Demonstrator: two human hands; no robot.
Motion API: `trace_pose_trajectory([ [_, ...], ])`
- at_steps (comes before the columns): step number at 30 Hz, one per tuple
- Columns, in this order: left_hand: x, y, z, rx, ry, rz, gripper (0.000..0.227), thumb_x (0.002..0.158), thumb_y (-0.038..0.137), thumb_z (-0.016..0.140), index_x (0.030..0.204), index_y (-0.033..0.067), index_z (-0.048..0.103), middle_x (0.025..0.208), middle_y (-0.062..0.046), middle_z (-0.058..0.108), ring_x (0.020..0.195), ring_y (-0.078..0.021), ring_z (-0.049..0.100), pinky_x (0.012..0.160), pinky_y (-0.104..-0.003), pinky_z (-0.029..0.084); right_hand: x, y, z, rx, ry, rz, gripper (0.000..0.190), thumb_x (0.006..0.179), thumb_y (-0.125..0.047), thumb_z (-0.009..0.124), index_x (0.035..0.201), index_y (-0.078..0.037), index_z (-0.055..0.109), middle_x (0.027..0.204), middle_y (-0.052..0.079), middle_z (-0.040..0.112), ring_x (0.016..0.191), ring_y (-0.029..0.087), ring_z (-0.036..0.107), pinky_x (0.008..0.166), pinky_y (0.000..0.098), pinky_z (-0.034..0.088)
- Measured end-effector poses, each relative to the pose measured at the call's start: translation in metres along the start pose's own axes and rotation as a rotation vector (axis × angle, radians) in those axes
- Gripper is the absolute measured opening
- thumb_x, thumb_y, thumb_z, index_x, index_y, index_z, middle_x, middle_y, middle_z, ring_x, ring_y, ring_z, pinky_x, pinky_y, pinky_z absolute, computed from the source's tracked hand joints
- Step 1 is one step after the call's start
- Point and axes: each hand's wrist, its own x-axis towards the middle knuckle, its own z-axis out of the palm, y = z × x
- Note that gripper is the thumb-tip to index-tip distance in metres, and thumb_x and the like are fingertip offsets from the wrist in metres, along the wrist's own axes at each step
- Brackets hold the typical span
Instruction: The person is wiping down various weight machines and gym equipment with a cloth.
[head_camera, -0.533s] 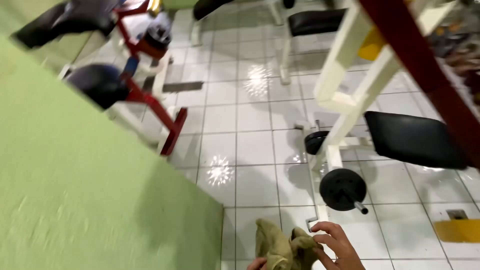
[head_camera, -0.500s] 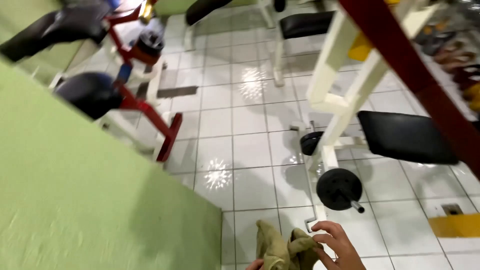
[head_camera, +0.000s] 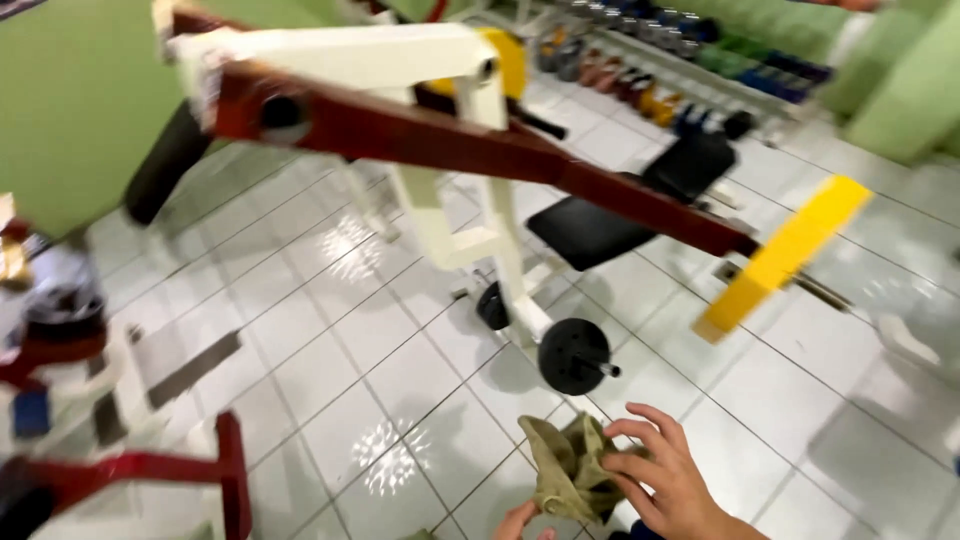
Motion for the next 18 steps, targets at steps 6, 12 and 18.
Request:
trace_pose_trajectory([
  [6,0.040,0.200,-0.014,0.098,0.155,0.332,0.089,0.075,0.037,0.094,0.148,0.0086,0.049,0.147,-0.017,0.052,0.140,-0.0320,0.052,0.115,-0.045,0.042,-0.002,-0.014,-0.039,-0.092,0.208,0.033,0.030,0.069,-0.005,0.076,0.096,-0.018,0.079,0.127,0.003,0.065,0.138,0.039,0.043,0.112,0.0522,0.042],
  [12,0.079,0.326,0.011,0.196,-0.239,0.595,0.085,0.079,0.033,0.074,0.150,-0.0001,0.040,0.156,-0.022,0.046,0.151,-0.0371,0.034,0.125,-0.054,0.009,0.000,-0.031,-0.082,-0.115,0.347,0.064,0.029,0.068,-0.002,0.074,0.094,-0.016,0.077,0.127,0.004,0.065,0.138,0.040,0.043,0.112,0.0529,0.042],
  [18,0.090,0.357,0.076,-0.373,-0.608,0.190,0.077,0.076,0.009,0.070,0.147,0.0024,0.042,0.134,-0.017,0.067,0.124,-0.0269,0.070,0.104,-0.034,0.056,0.003,-0.026,-0.143,-0.205,0.502,0.078,0.029,0.068,-0.001,0.073,0.093,-0.016,0.075,0.123,0.003,0.066,0.136,0.040,0.045,0.111,0.0524,0.042],
])
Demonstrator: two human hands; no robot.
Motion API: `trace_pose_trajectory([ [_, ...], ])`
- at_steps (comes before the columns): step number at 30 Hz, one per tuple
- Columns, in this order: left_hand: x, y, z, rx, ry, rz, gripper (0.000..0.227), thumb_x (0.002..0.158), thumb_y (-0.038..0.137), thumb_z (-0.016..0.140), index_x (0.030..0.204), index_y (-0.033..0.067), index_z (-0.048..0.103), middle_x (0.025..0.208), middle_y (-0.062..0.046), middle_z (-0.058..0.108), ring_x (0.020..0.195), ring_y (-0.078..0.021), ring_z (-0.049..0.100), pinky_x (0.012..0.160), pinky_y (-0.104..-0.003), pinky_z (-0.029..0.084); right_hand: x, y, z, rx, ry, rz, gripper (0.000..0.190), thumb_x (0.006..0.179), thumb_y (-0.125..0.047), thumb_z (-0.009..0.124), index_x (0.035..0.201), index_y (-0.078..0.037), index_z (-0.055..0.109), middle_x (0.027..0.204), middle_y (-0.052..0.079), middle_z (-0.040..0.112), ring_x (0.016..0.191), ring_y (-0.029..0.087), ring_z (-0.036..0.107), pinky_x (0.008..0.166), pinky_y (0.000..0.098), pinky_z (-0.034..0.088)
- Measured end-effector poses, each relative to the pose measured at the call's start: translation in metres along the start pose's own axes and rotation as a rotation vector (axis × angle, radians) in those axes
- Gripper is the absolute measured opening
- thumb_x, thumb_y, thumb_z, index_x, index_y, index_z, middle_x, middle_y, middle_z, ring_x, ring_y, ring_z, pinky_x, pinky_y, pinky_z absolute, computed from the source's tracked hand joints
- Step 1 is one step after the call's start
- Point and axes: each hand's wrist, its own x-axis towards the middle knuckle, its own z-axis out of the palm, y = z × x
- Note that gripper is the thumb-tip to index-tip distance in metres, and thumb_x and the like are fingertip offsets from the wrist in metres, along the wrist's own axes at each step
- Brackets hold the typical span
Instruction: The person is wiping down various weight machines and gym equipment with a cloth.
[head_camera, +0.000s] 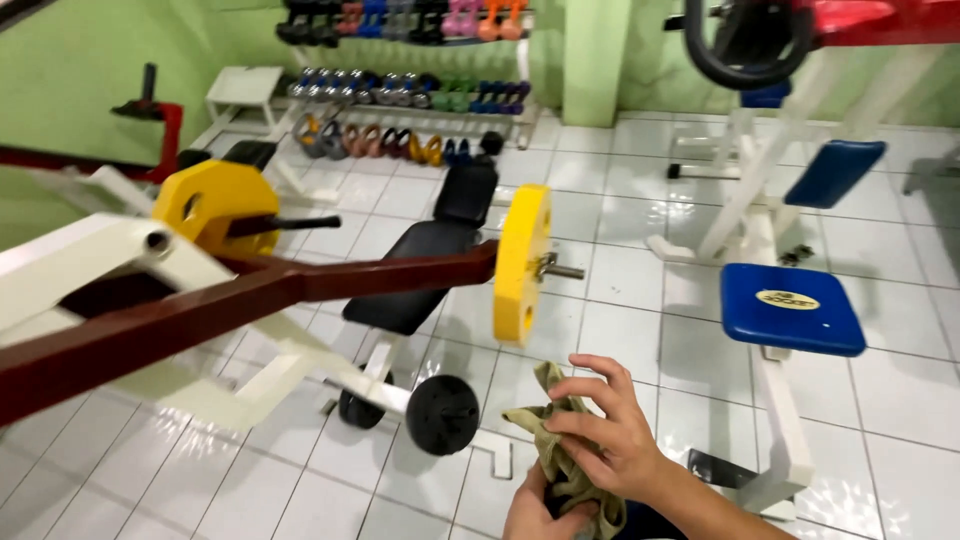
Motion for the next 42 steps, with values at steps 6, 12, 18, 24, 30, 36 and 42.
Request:
trace_pose_trajectory([
  [6,0.055,-0.020,0.004,0.281,0.086,0.064,0.062,0.071,0.024,0.084,0.125,0.0016,0.064,0.115,-0.014,0.073,0.106,-0.0256,0.072,0.096,-0.037,0.057,0.018,0.044,-0.051,-0.134,0.116,0.023,0.027,0.069,-0.003,0.076,0.092,-0.017,0.077,0.120,0.002,0.066,0.136,0.037,0.047,0.116,0.0518,0.042],
  [12,0.104,-0.015,0.004,0.606,0.253,0.128,0.032,0.075,0.019,0.082,0.104,0.0052,0.079,0.113,-0.007,0.075,0.102,-0.0223,0.068,0.089,-0.032,0.055,0.027,0.109,-0.094,-0.234,0.244,-0.021,0.025,0.073,-0.008,0.080,0.094,-0.021,0.076,0.121,-0.002,0.067,0.141,0.032,0.045,0.126,0.0498,0.038],
  [18,0.125,0.008,0.003,0.520,0.461,-0.004,0.028,0.078,0.009,0.080,0.106,0.0059,0.083,0.078,-0.002,0.079,0.061,-0.0081,0.061,0.057,-0.021,0.050,0.057,0.137,-0.131,-0.400,0.208,0.079,0.020,0.076,-0.004,0.081,0.091,-0.016,0.075,0.123,0.000,0.072,0.145,0.027,0.052,0.130,0.0506,0.030],
  [24,0.139,0.053,-0.014,0.202,0.805,-0.019,0.031,0.090,0.012,0.070,0.116,-0.0047,0.075,0.086,-0.008,0.071,0.074,-0.0137,0.056,0.068,-0.026,0.048,0.037,0.160,-0.097,-0.127,0.199,0.099,0.013,0.077,-0.002,0.075,0.087,-0.010,0.073,0.133,0.008,0.069,0.146,0.028,0.050,0.133,0.0496,0.032],
  [30,0.144,0.061,-0.016,-0.554,0.783,0.067,0.049,0.099,0.007,0.054,0.142,-0.0178,0.052,0.130,-0.028,0.067,0.110,-0.0268,0.063,0.097,-0.035,0.052,0.001,0.142,-0.044,0.196,-0.080,0.196,0.026,0.074,-0.009,0.080,0.096,-0.011,0.066,0.142,0.009,0.065,0.144,0.034,0.051,0.122,0.0495,0.042],
  [36,0.146,0.064,-0.017,-0.447,0.670,0.086,0.042,0.099,0.008,0.059,0.134,-0.0132,0.064,0.108,-0.016,0.070,0.084,-0.0143,0.056,0.071,-0.025,0.045,-0.003,0.138,0.013,0.417,-0.025,0.364,0.129,0.051,-0.047,0.096,0.146,-0.014,0.016,0.171,0.022,0.013,0.157,0.043,0.025,0.127,0.0554,0.024],
  [42,0.140,0.072,-0.036,-0.723,0.363,0.076,0.034,0.103,0.006,0.048,0.130,-0.0131,0.057,0.122,-0.023,0.065,0.112,-0.0276,0.062,0.103,-0.042,0.050,-0.006,0.149,0.043,0.374,-0.110,0.851,0.115,0.063,0.012,0.076,0.159,-0.023,0.024,0.137,0.019,0.064,0.112,0.030,0.072,0.089,0.0394,0.063],
])
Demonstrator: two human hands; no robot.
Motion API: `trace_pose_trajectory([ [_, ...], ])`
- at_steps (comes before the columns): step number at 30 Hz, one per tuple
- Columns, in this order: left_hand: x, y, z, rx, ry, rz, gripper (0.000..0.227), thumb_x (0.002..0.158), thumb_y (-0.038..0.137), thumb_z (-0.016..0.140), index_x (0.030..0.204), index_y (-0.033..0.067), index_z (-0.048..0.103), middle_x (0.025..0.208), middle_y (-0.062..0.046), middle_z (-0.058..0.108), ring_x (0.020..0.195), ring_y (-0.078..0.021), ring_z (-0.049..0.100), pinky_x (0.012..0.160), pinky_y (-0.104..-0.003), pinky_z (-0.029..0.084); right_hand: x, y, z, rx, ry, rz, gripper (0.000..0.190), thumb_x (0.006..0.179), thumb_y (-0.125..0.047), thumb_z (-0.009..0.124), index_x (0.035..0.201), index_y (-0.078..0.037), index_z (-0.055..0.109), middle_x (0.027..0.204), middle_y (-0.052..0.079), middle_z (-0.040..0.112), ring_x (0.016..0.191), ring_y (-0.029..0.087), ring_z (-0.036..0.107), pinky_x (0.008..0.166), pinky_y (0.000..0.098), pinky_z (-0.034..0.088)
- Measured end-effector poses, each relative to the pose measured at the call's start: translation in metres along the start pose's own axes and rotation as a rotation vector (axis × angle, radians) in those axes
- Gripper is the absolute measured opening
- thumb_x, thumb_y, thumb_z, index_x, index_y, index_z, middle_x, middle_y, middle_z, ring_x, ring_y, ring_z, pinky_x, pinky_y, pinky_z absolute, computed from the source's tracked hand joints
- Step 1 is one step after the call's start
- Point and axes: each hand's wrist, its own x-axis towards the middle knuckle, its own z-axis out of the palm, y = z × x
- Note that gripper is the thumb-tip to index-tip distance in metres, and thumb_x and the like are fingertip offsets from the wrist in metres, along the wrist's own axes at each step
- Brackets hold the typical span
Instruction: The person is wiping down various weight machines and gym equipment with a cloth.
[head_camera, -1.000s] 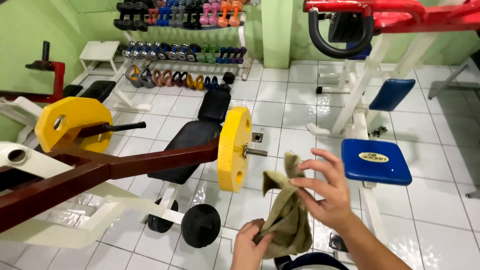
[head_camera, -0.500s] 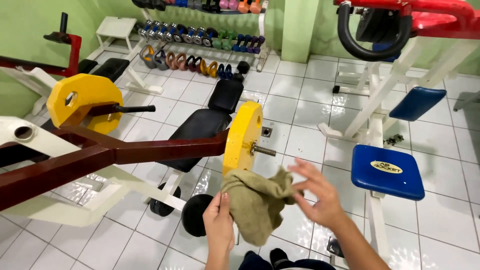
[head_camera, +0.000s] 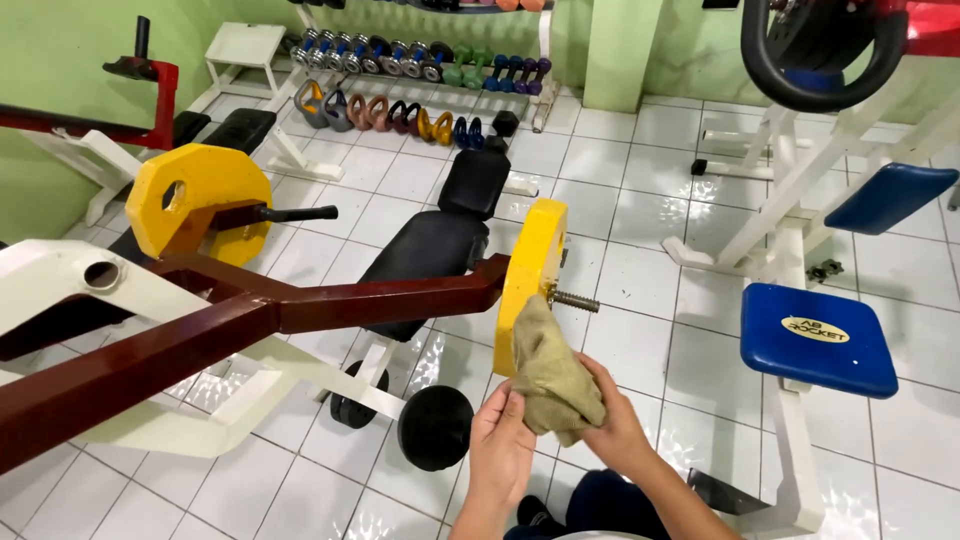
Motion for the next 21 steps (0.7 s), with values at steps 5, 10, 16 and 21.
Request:
trace_pose_trajectory([
  [5,0.005,0.008,-0.004,0.087,0.212,-0.103,0.039,0.101,0.005,0.047,0.132,-0.0168,0.056,0.124,-0.028,0.067,0.117,-0.0335,0.066,0.116,-0.047,0.048,0.015,0.006,-0.012,0.194,0.197,0.016,0.100,0.062,0.028,0.046,0.150,-0.018,0.042,0.129,0.018,0.066,0.106,0.028,0.069,0.081,0.0364,0.062],
  [10,0.034,-0.039,-0.043,0.357,0.299,-0.274,0.034,0.098,0.006,0.059,0.125,-0.0139,0.067,0.108,-0.023,0.076,0.089,-0.0299,0.076,0.079,-0.034,0.060,0.053,-0.008,-0.024,0.208,0.317,-0.202,0.089,0.065,0.018,0.048,0.149,-0.014,0.042,0.140,0.017,0.059,0.124,0.030,0.060,0.104,0.0385,0.050],
  [16,0.081,-0.020,-0.009,0.686,0.391,0.156,0.052,0.095,0.027,0.059,0.142,0.0049,0.054,0.125,-0.012,0.069,0.106,-0.0206,0.074,0.092,-0.036,0.063,0.135,-0.021,-0.060,-0.067,0.412,-0.499,0.077,0.064,0.015,0.043,0.138,-0.005,0.051,0.141,0.011,0.053,0.125,0.028,0.054,0.111,0.0362,0.043],
  [21,0.138,-0.031,-0.002,0.886,0.439,0.371,0.049,0.100,0.017,0.048,0.147,0.0048,0.046,0.148,-0.015,0.056,0.139,-0.0246,0.055,0.114,-0.038,0.041,0.201,-0.021,-0.049,-0.397,0.104,-0.529,0.086,0.060,-0.004,0.065,0.144,-0.016,0.053,0.158,0.017,0.030,0.147,0.042,0.032,0.120,0.0540,0.036],
])
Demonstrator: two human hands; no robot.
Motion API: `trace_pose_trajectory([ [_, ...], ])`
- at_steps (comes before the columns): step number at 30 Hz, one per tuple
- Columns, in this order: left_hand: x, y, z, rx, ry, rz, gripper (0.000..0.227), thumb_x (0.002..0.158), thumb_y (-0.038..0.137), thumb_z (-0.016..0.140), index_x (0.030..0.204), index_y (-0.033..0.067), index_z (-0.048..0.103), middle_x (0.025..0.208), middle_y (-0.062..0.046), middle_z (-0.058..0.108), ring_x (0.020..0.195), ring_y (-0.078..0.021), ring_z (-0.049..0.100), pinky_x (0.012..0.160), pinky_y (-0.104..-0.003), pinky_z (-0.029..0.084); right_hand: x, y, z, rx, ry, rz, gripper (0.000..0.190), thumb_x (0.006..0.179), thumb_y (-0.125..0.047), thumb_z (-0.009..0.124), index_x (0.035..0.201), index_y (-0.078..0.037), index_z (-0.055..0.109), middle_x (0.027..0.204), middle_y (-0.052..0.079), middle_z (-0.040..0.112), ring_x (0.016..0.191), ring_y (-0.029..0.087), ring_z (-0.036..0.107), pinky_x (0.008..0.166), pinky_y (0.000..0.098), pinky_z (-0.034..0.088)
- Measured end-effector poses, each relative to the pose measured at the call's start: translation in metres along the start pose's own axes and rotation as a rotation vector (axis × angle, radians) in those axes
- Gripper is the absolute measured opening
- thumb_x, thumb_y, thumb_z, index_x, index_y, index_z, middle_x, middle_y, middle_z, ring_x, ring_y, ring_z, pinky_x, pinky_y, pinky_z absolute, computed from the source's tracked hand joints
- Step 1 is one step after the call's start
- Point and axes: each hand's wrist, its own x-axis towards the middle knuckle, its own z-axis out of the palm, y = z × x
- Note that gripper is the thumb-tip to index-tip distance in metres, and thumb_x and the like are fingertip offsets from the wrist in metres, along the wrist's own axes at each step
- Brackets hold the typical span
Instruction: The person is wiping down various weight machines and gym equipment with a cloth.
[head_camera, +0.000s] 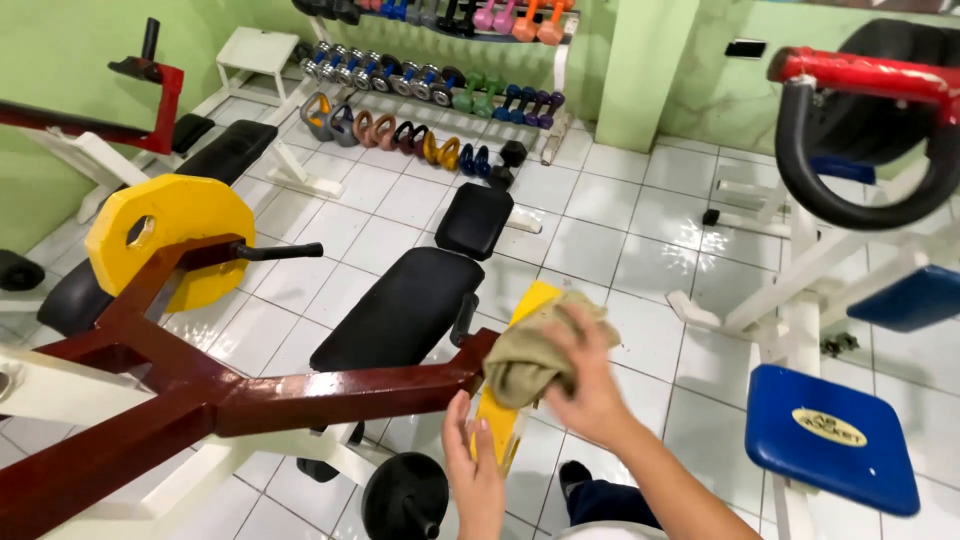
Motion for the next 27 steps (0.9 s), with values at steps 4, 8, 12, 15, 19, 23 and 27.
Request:
trace_pose_trajectory([
  [4,0.022,-0.015,0.029,0.008,0.016,0.050,0.057,0.103,0.033,0.042,0.153,0.0067,0.036,0.155,-0.016,0.050,0.138,-0.0282,0.055,0.109,-0.038,0.045,0.001,0.006,0.032,-0.208,-0.195,-0.254,0.072,0.071,-0.052,0.085,0.138,-0.037,0.065,0.165,0.008,0.036,0.153,0.049,0.020,0.117,0.0760,0.018],
  [8,0.021,-0.032,0.045,-0.043,0.150,0.003,0.051,0.104,0.020,0.038,0.153,0.0057,0.035,0.153,-0.015,0.050,0.134,-0.0246,0.058,0.108,-0.037,0.048,0.019,0.067,0.037,-0.101,-0.049,-0.518,0.055,0.074,-0.061,0.084,0.120,-0.032,0.075,0.148,-0.002,0.056,0.142,0.036,0.044,0.115,0.0611,0.032],
  [12,0.021,-0.033,0.052,0.389,0.218,0.302,0.049,0.101,0.020,0.046,0.147,0.0023,0.042,0.136,-0.016,0.064,0.118,-0.0280,0.066,0.097,-0.041,0.054,0.047,0.085,0.027,0.080,-0.155,-0.479,0.050,0.061,-0.043,0.093,0.104,-0.020,0.080,0.135,0.002,0.065,0.134,0.032,0.052,0.113,0.0568,0.033],
  [15,0.023,-0.024,0.055,0.344,0.244,0.300,0.049,0.099,0.006,0.045,0.146,-0.0004,0.040,0.138,-0.014,0.064,0.122,-0.0276,0.067,0.099,-0.038,0.052,0.059,0.087,0.020,0.133,-0.174,-0.393,0.047,0.060,-0.034,0.093,0.101,-0.017,0.080,0.132,0.004,0.067,0.134,0.031,0.055,0.114,0.0516,0.040],
  [19,0.034,-0.016,0.064,0.371,0.252,0.361,0.049,0.100,0.008,0.046,0.148,-0.0015,0.036,0.133,-0.014,0.068,0.111,-0.0248,0.072,0.094,-0.037,0.058,0.066,0.139,0.035,0.178,-0.107,-0.313,0.040,0.068,-0.038,0.086,0.102,-0.020,0.076,0.136,0.004,0.064,0.132,0.024,0.055,0.120,0.0539,0.041],
  [23,0.029,-0.016,0.072,0.431,0.273,0.328,0.050,0.100,0.007,0.048,0.148,-0.0004,0.035,0.135,-0.016,0.065,0.121,-0.0298,0.065,0.099,-0.043,0.054,0.081,0.126,0.019,0.231,-0.222,-0.023,0.038,0.073,-0.017,0.083,0.109,-0.011,0.071,0.137,0.014,0.063,0.115,0.031,0.070,0.085,0.0368,0.068],
  [27,0.027,-0.016,0.067,0.280,0.371,0.298,0.043,0.102,0.011,0.043,0.145,0.0041,0.042,0.128,-0.012,0.072,0.111,-0.0243,0.072,0.093,-0.037,0.056,0.062,0.086,0.031,-0.172,-0.124,-0.287,0.040,0.070,-0.042,0.083,0.099,-0.016,0.073,0.129,0.009,0.062,0.118,0.029,0.058,0.100,0.0461,0.050],
])
